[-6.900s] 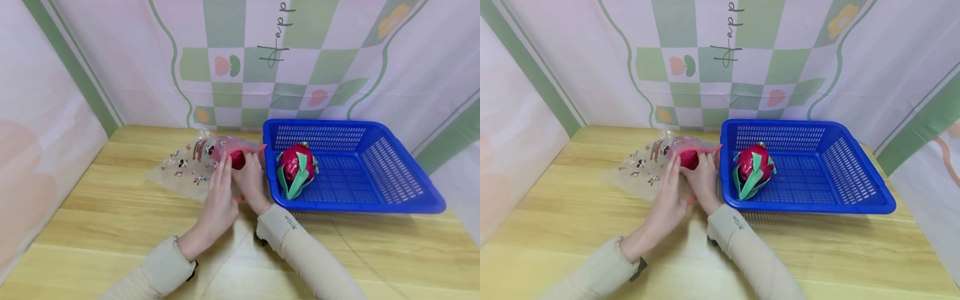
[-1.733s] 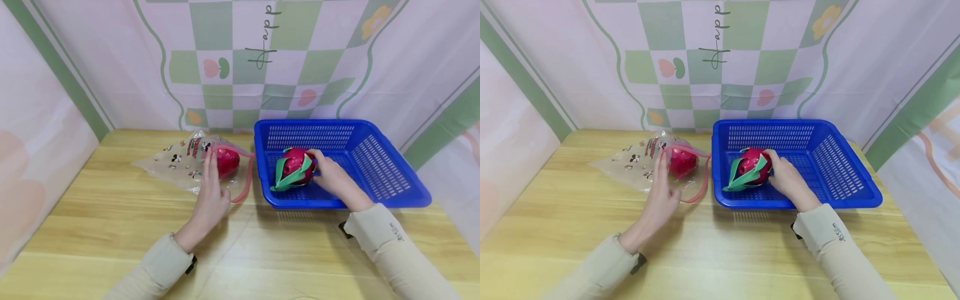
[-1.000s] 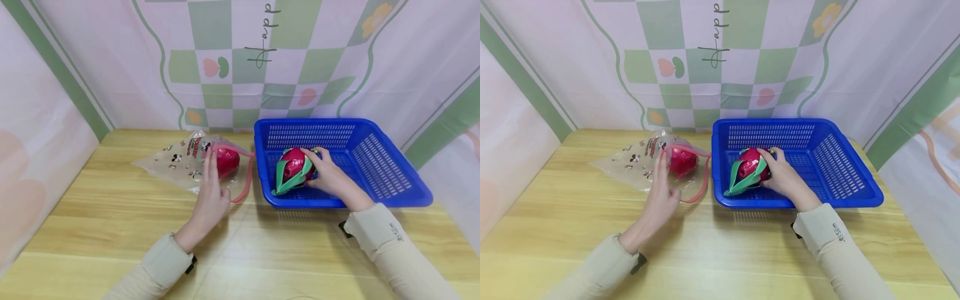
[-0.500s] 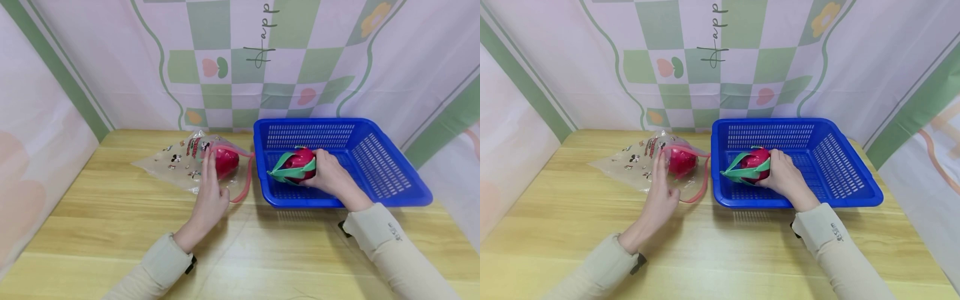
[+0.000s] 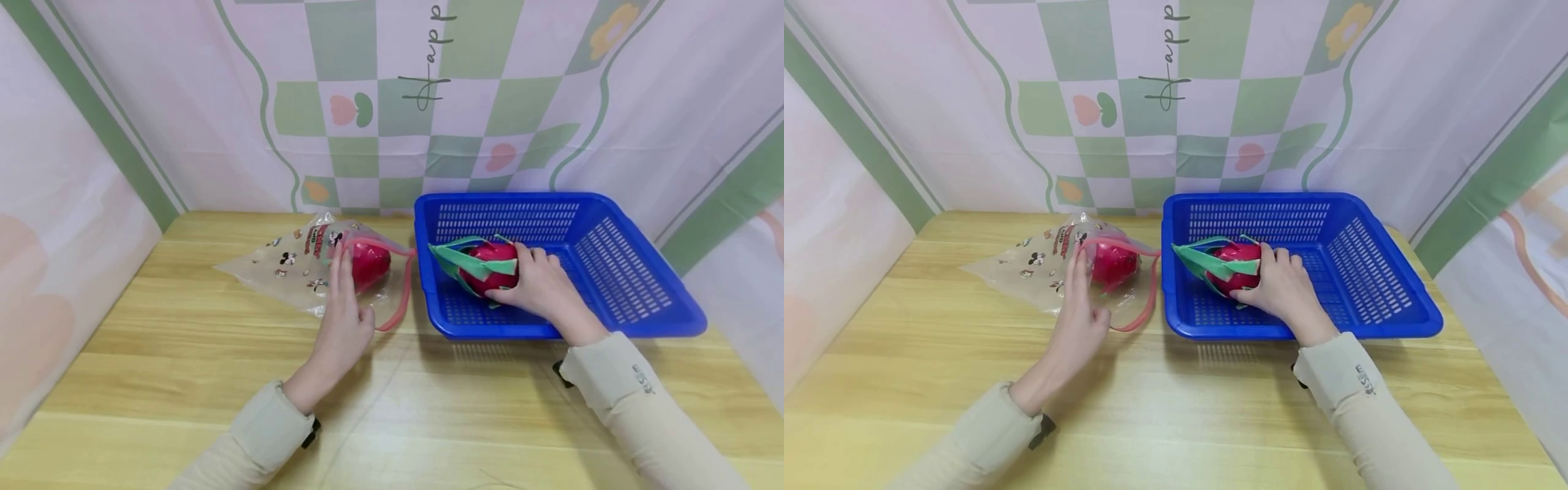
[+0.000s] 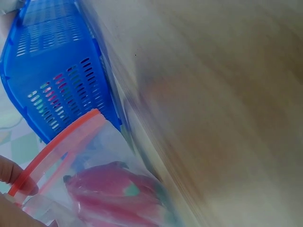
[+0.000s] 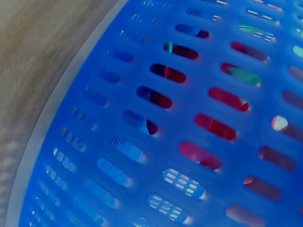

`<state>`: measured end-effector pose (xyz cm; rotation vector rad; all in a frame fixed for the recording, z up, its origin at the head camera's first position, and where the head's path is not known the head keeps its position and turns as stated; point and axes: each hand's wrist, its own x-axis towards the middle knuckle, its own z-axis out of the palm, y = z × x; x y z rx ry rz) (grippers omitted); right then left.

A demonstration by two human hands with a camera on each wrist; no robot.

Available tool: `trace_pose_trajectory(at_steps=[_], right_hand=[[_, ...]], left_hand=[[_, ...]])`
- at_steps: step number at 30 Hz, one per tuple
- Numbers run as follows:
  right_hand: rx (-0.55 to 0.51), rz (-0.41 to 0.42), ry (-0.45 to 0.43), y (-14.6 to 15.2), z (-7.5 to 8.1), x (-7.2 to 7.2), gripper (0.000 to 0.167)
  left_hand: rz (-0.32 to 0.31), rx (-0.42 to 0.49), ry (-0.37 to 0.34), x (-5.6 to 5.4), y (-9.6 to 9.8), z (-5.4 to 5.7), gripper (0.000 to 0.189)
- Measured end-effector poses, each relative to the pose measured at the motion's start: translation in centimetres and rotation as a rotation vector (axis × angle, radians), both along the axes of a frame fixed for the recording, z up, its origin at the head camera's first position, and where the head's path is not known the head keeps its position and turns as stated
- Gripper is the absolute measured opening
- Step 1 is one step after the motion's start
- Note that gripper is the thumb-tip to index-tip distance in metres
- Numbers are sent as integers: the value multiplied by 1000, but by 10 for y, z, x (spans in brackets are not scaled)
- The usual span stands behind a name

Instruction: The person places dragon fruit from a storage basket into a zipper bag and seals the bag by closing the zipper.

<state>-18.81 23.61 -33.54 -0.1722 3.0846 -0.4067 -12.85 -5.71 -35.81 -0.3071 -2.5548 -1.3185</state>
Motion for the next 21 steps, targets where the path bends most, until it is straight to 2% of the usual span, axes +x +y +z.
trace_pose_trajectory(at_steps=[4,8,12,21], right_hand=[[-39,21,-16,2,0,-2,95],[-91,6,-17,4,0,-3,90],[-99,-2,-34,5,-1,-4,87],[-188,25,-172,7,1,-5,88]], left_hand=[[-1,-4,-6,1,-1,0,92],[-5,-1,1,1,-1,-1,92],[-8,8,9,1,-1,-1,92],[-12,13,-10,3,-1,0,90]])
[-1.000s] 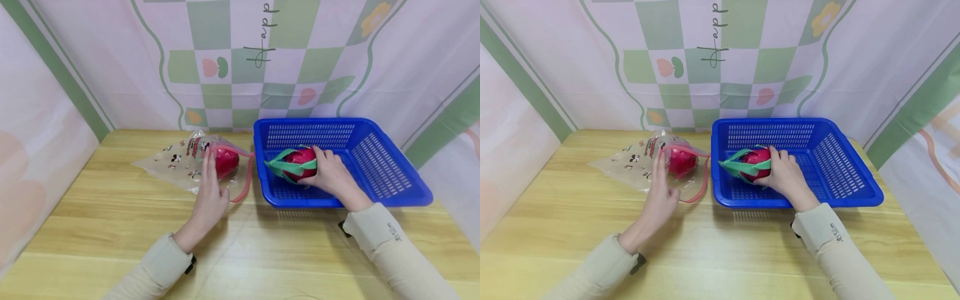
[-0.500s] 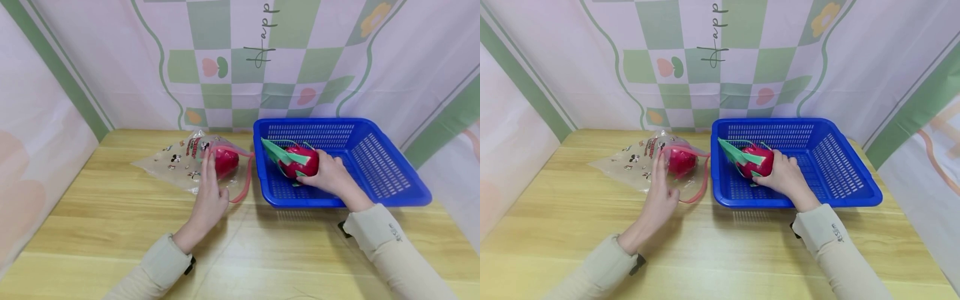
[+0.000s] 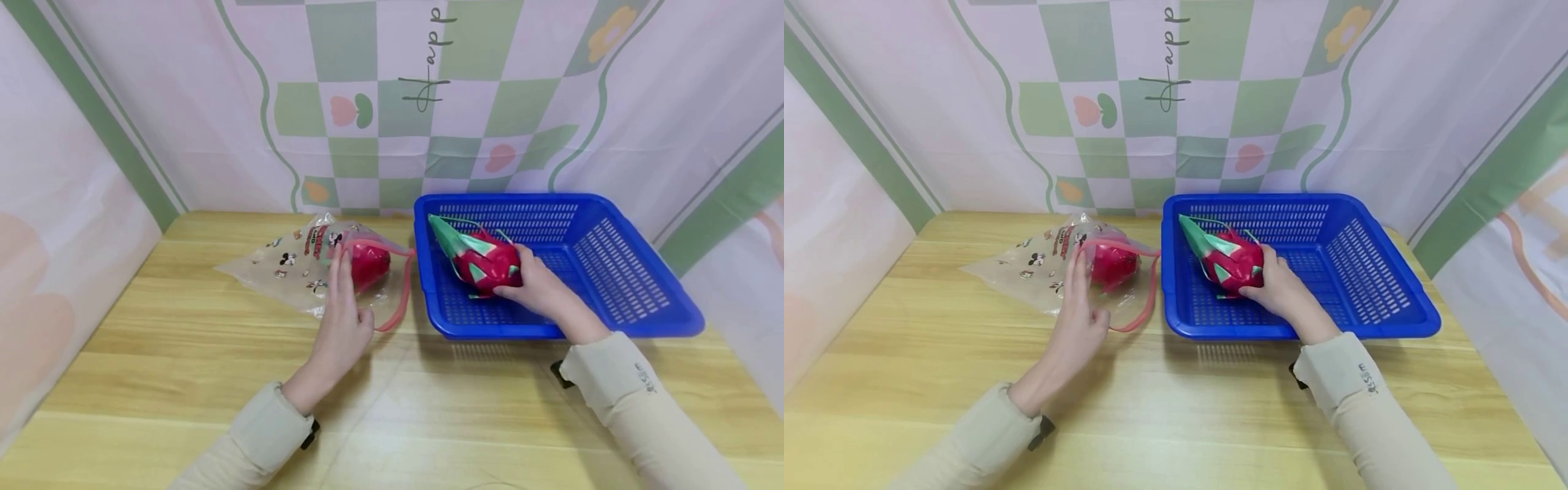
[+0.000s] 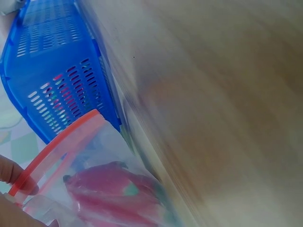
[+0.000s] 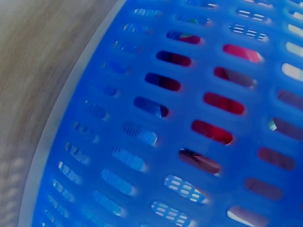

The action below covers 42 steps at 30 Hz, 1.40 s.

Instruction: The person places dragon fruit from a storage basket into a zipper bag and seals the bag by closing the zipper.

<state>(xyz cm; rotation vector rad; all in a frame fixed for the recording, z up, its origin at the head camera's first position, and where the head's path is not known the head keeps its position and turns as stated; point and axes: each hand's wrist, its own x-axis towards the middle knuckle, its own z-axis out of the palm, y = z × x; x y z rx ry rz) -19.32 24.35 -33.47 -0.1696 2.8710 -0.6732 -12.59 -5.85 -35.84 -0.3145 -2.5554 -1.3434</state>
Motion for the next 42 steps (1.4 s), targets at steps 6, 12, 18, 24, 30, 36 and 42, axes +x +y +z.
trace_pose_trajectory(at_steps=[6,12,18,24,30,36,42], right_hand=[[13,15,32,1,1,1,84],[15,-12,11,0,1,1,86],[-24,-11,-60,-1,-3,-1,92],[-32,6,-54,-2,-4,-3,104],[-55,-36,-30,-3,-1,-1,102],[-58,-54,-15,-4,0,0,101],[-32,9,-23,-4,-3,-2,109]], left_hand=[[-2,4,-5,-1,0,0,91],[-3,3,-4,-1,1,1,92],[9,-14,-17,1,1,3,92],[21,-27,-20,0,2,3,96],[22,-36,-9,-1,3,2,96],[18,-37,-7,-2,2,0,94],[4,-29,19,-2,2,1,92]])
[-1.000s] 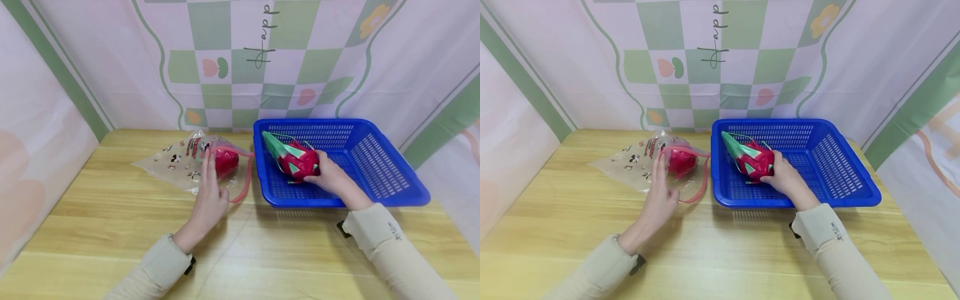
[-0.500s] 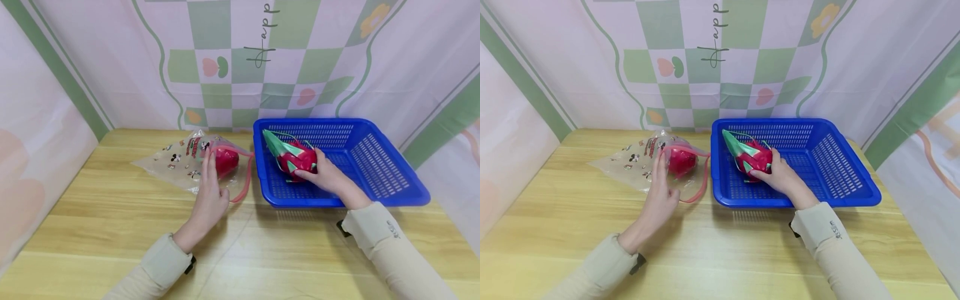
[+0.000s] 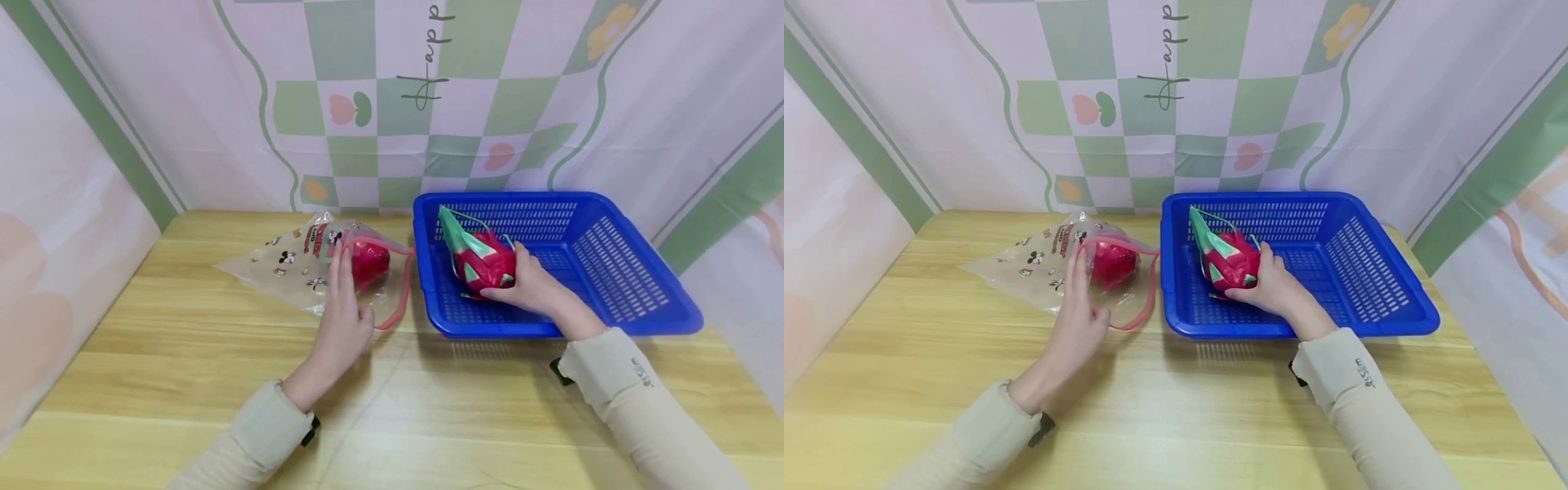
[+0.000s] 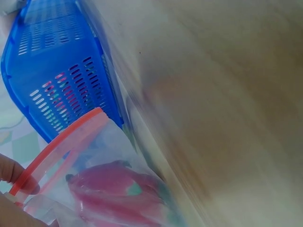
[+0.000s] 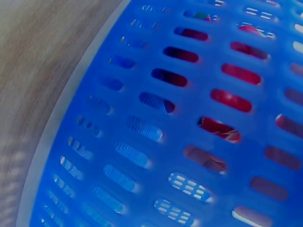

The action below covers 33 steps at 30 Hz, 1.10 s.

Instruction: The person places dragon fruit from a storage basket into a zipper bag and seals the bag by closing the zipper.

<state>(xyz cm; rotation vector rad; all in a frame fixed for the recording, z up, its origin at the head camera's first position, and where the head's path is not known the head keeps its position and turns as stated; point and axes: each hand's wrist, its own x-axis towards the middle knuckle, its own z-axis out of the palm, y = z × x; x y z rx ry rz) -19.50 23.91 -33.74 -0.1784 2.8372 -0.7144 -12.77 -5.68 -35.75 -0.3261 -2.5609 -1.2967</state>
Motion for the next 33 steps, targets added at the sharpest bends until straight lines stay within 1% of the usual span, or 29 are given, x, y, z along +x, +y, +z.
trace_pose_trajectory(at_steps=[3,10,13,18,21,27,33], right_hand=[[4,17,14,1,-1,0,109],[20,-22,50,-3,1,1,104],[-9,-25,55,-4,2,3,104],[-72,-33,34,-5,1,5,105],[-80,-33,35,-5,1,7,104],[-93,-45,73,-6,2,9,101],[-112,-43,93,-4,4,11,98]], left_hand=[[-2,-1,9,0,1,1,92],[5,5,-4,-2,3,3,94],[8,3,-4,-2,3,2,95],[10,-2,6,-3,3,1,95],[11,-2,8,-2,3,2,95],[12,-1,4,-1,3,3,94],[4,9,10,0,3,6,94]])
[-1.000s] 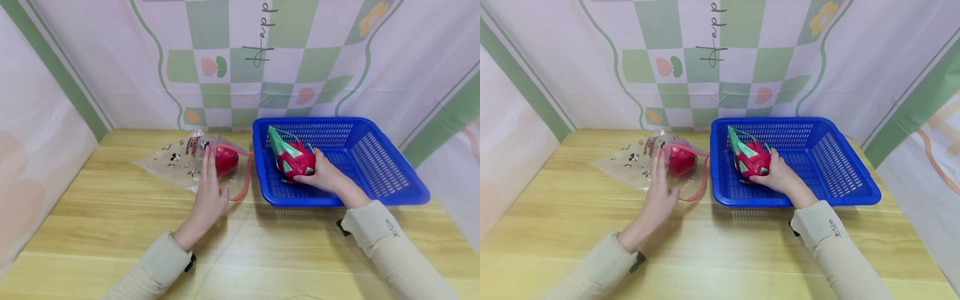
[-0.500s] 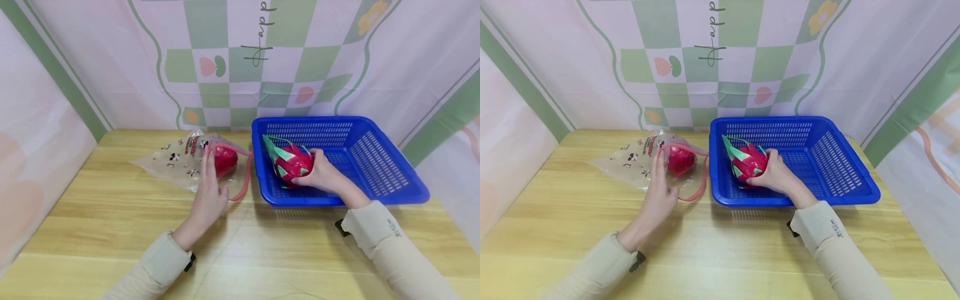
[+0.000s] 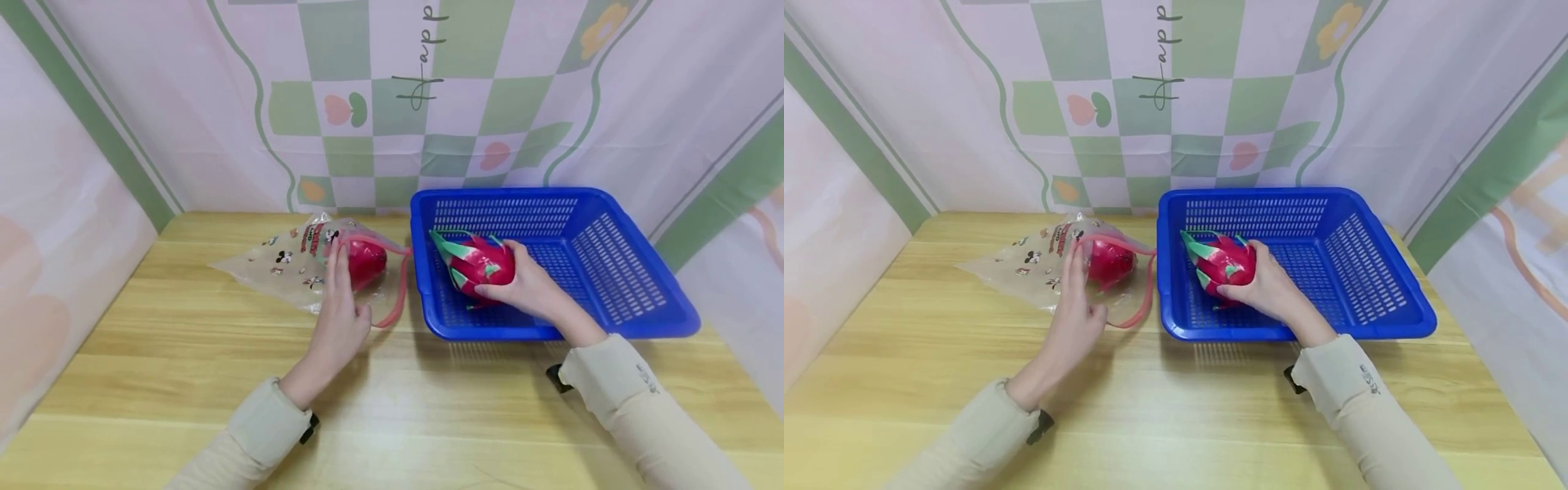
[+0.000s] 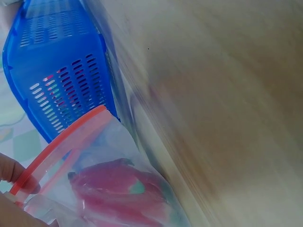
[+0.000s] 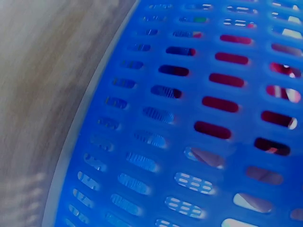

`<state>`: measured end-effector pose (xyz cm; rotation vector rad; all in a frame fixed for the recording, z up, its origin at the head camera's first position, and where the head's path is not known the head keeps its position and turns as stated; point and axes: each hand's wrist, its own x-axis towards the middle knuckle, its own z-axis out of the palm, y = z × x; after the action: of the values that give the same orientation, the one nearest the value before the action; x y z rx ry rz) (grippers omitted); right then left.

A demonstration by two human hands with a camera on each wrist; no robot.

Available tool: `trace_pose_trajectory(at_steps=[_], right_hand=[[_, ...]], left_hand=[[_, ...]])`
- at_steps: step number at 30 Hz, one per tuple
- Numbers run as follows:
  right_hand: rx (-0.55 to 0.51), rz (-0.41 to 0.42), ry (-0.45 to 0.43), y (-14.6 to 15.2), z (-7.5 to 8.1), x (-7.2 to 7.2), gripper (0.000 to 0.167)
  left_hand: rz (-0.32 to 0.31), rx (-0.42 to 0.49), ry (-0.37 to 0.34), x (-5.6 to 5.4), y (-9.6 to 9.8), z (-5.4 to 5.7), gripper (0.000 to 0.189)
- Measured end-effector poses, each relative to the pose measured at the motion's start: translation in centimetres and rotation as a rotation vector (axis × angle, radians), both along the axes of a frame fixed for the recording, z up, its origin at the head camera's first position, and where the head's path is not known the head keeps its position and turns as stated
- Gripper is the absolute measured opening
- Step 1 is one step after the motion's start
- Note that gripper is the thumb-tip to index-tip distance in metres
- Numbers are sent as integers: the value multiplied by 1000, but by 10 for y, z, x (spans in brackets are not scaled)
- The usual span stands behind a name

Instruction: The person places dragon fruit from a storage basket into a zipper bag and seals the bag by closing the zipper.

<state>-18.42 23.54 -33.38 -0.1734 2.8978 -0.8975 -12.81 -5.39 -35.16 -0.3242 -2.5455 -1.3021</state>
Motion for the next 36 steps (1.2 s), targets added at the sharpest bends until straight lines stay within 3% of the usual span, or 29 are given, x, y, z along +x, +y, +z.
trace_pose_trajectory(at_steps=[5,11,20,29,36], right_hand=[[18,-28,31,1,5,-1,93],[-29,-123,72,2,11,-1,92],[-222,-261,187,6,16,6,80],[-414,-433,382,4,22,14,70],[-578,-464,408,-3,39,25,63]], left_hand=[[-5,20,-25,0,-1,1,94],[-2,26,-31,1,-2,3,92],[4,8,-14,1,-4,7,88],[11,-16,-7,2,-6,10,94],[34,-46,7,-1,-9,14,88]])
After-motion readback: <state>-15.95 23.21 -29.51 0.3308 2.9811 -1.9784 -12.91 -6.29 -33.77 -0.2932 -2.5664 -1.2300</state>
